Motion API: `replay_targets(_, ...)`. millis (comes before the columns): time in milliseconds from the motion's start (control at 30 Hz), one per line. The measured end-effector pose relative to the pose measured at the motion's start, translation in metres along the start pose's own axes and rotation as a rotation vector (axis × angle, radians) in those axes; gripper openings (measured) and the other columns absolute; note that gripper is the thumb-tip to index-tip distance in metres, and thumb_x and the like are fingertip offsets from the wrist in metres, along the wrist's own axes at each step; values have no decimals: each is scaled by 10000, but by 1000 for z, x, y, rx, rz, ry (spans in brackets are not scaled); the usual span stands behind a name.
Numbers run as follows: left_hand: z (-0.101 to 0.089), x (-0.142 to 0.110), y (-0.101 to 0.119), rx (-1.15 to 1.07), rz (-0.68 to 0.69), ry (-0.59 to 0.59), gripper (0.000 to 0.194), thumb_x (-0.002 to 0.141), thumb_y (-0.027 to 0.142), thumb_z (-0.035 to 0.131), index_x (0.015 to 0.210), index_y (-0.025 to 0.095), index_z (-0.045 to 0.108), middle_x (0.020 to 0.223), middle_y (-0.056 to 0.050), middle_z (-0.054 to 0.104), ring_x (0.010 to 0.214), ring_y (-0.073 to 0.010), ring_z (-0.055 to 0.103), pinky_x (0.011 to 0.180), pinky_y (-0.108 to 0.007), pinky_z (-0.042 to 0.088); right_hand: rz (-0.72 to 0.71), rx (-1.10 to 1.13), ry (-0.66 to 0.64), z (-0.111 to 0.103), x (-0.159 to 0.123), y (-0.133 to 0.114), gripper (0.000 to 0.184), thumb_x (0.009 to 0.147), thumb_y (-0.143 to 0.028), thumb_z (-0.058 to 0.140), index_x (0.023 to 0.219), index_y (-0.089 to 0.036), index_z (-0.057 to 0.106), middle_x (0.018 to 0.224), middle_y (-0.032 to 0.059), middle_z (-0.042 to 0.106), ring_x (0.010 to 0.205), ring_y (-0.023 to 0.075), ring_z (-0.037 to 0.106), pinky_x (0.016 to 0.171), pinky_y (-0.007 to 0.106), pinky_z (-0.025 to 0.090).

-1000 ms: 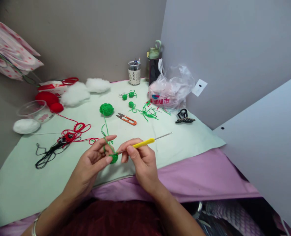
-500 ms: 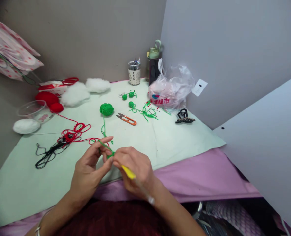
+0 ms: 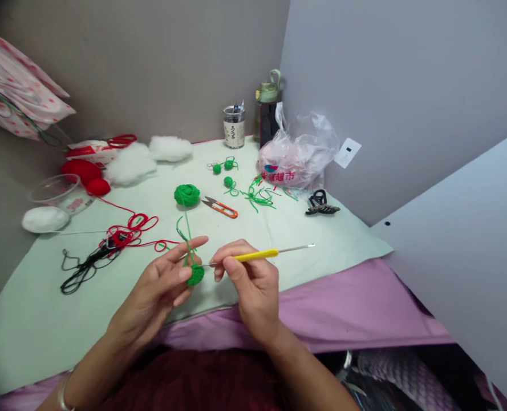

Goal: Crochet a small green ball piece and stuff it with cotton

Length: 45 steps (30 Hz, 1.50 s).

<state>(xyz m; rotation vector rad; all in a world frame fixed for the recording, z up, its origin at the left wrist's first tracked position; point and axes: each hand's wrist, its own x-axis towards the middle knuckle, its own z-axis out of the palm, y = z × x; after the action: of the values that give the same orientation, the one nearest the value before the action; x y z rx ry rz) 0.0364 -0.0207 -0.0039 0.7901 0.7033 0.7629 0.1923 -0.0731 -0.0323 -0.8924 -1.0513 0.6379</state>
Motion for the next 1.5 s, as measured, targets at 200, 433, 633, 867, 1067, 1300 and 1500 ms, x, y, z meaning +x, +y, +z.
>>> replay_targets(200, -2, -2, -9, 151, 109, 16, 472, 808, 300, 891, 1265, 242, 787, 827, 9, 611, 658, -95, 477, 562, -200, 413, 9, -79, -59, 6, 2, 2, 178, 1033, -285, 647, 995, -264, 820, 918, 48, 801, 808, 183, 717, 712, 316, 582)
replay_targets(433, -1, -3, -13, 103, 131, 65, 513, 807, 299, 903, 1299, 239, 772, 788, 27, 610, 631, -88, 476, 589, -202, 418, -351, -511, -155, 3, -10, 0, 280, 991, -166, 667, 1197, -308, 793, 1092, 80, 806, 958, 219, 760, 795, 356, 639)
replay_targets(633, -4, 4, -7, -137, -101, -14, 387, 770, 242, 907, 1145, 169, 840, 684, 76, 474, 492, -6, 142, 482, -159, 332, -165, -301, -27, 0, -5, 4, 210, 1038, -211, 604, 1066, -281, 801, 895, 42, 777, 781, 185, 717, 710, 327, 594)
replay_targets(867, -5, 1, -15, 175, 101, 19, 438, 828, 341, 883, 1246, 240, 803, 870, -16, 678, 689, -112, 554, 647, -222, 470, 43, -64, -47, 6, 2, 6, 162, 1002, -312, 690, 942, -260, 832, 909, 50, 791, 851, 203, 719, 753, 333, 575)
replay_targets(1067, -12, -3, -15, 280, 148, -31, 427, 896, 360, 825, 1313, 285, 768, 1001, -34, 709, 994, -215, 657, 924, -315, 506, 197, 60, -59, -3, 2, 9, 202, 1013, -378, 681, 941, -234, 802, 844, 37, 773, 672, 151, 623, 624, 292, 509)
replay_targets(1300, -16, -2, -13, 356, 165, -36, 467, 878, 285, 853, 1329, 348, 750, 943, 10, 617, 965, -171, 641, 952, -293, 504, 261, 224, -96, -7, 1, 12, 200, 1031, -381, 660, 948, -231, 763, 873, 24, 766, 690, 135, 643, 670, 280, 525)
replay_targets(1500, -12, -4, -8, 388, 180, -28, 429, 876, 248, 841, 1291, 331, 769, 887, 19, 614, 913, -154, 637, 918, -273, 511, 224, 185, -155, -9, 2, 5, 204, 1058, -362, 619, 962, -241, 752, 901, 21, 774, 735, 133, 665, 715, 276, 542)
